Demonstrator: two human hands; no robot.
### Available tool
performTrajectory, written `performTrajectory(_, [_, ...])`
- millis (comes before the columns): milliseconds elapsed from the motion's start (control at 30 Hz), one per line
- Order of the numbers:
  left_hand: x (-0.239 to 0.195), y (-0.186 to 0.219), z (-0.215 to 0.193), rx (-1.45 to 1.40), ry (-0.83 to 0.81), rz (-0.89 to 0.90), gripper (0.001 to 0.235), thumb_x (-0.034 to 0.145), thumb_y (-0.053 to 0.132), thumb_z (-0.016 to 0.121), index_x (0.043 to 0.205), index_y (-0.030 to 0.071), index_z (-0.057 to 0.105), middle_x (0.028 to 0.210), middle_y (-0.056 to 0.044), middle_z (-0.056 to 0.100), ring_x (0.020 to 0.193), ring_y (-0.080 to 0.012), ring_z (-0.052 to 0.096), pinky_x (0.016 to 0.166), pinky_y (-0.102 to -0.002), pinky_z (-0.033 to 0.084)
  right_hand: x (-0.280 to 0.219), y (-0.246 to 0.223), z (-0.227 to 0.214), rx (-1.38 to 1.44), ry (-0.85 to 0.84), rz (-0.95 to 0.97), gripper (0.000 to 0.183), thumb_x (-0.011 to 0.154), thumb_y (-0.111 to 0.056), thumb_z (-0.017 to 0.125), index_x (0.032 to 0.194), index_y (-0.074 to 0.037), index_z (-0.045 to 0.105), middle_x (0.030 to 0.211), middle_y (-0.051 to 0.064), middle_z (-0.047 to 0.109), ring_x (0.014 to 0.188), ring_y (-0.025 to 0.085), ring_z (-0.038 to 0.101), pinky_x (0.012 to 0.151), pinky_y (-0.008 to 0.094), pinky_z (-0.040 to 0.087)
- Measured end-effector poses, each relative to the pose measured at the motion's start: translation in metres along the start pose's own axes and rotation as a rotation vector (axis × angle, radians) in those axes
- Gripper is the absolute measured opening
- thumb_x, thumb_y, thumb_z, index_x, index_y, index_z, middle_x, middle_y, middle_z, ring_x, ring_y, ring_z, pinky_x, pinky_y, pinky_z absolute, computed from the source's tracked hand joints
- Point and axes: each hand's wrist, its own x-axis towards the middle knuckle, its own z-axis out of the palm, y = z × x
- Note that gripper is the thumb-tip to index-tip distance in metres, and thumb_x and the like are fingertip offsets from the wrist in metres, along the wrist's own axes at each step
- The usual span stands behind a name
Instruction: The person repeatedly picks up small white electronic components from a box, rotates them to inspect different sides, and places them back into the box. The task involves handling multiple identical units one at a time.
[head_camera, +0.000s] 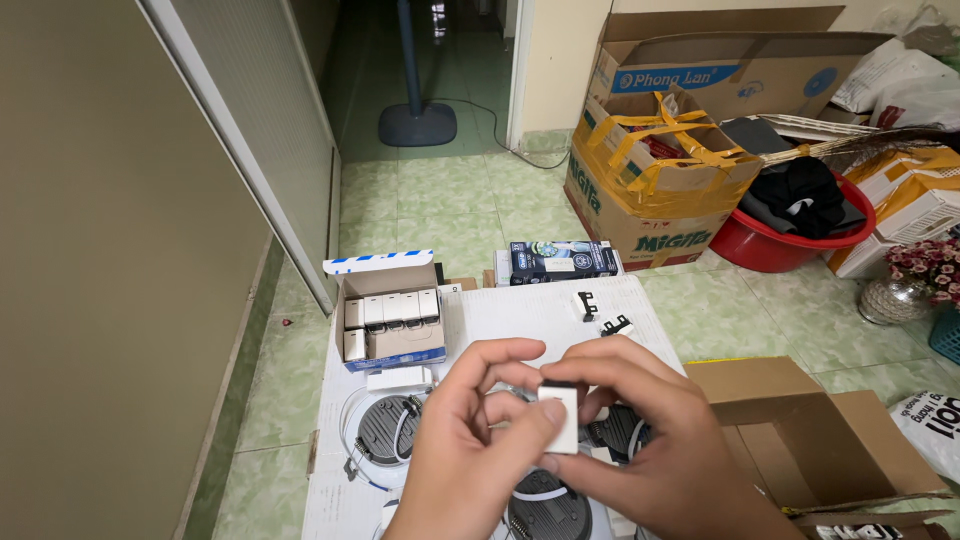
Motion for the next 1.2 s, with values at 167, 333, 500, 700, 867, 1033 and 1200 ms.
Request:
performTrajectory(167, [-0.004,-0.002,-0.004,-0.016,-0.043,-0.041,0.056,0.074,-0.005,0.081,0.129,0.005,0.075,0.108,-0.01,0.069,0.061,-0.0099,0.064,0.057,-0.023,0.052,-0.002,0.003,0.001,0.013,0.019,0.025,0.044,0.074,-0.011,0.087,0.116,-0.009,0.074,0.115,0.007,0.074,0.084,0.011,0.066,0.069,0.022,0.058])
performTrajectory(333, [-0.003,-0.009,-0.007,-0.028,0.014,-0.058,0.06,0.073,-0.008,0.087,0.129,0.008,0.073,0.098,-0.008,0.07,0.059,-0.0096,0.065,0.055,-0.022,0.05,-0.004,0.002,0.003,-0.01,-0.009,0.071,0.049,0.074,-0.008,0.083,0.122,-0.009,0.075,0.113,0.005,0.076,0.092,0.01,0.072,0.07,0.021,0.059])
performTrajectory(500, [-0.002,-0.004,-0.011,0.243,0.004,-0.082,0.058,0.072,0.016,0.084,0.128,0.023,0.07,0.102,0.004,0.065,0.064,-0.0039,0.057,0.062,-0.018,0.05,-0.026,0.048,0.004,-0.08,-0.011,0.19,0.056,0.067,-0.007,0.088,0.122,-0.014,0.08,0.111,-0.001,0.079,0.076,0.006,0.071,0.069,0.019,0.061])
performTrajectory(700, [0.016,0.022,-0.054,0.548,0.06,-0.09,0.051,0.077,0.046,0.074,0.126,0.034,0.068,0.103,0.017,0.071,0.073,-0.0026,0.062,0.074,-0.021,0.051,0.005,0.058,0.027,-0.153,-0.093,0.439,0.056,0.059,-0.008,0.101,0.113,-0.02,0.092,0.064,0.002,0.083,0.055,0.009,0.076,0.062,0.024,0.061])
performTrajectory(867, [0.033,0.036,-0.108,0.114,0.368,0.141,0.019,0.087,0.024,0.078,0.102,0.013,0.08,0.085,-0.001,0.07,0.062,-0.0122,0.065,0.057,-0.025,0.055,0.056,0.036,0.063,-0.273,-0.209,0.421,0.054,0.064,-0.021,0.1,0.116,-0.028,0.088,0.068,-0.006,0.082,0.058,0.005,0.073,0.067,0.02,0.061])
performTrajectory(1033, [0.04,0.048,-0.135,0.051,0.563,0.123,0.014,0.087,0.019,0.073,0.096,0.011,0.08,0.075,-0.001,0.068,0.061,-0.0118,0.057,0.062,-0.026,0.046,0.11,0.042,0.116,-0.388,-0.429,0.441,0.052,0.075,-0.028,0.089,0.125,-0.026,0.076,0.082,-0.007,0.079,0.073,0.004,0.074,0.077,0.02,0.058])
performTrajectory(1200, [0.074,0.014,-0.148,0.061,0.641,0.184,0.011,0.082,0.021,0.077,0.091,0.016,0.081,0.087,0.004,0.074,0.075,-0.0082,0.061,0.071,-0.023,0.048,0.134,0.068,0.152,-0.504,-0.515,0.446,0.056,0.074,-0.026,0.085,0.129,-0.025,0.072,0.091,-0.004,0.082,0.08,0.006,0.076,0.083,0.021,0.056])
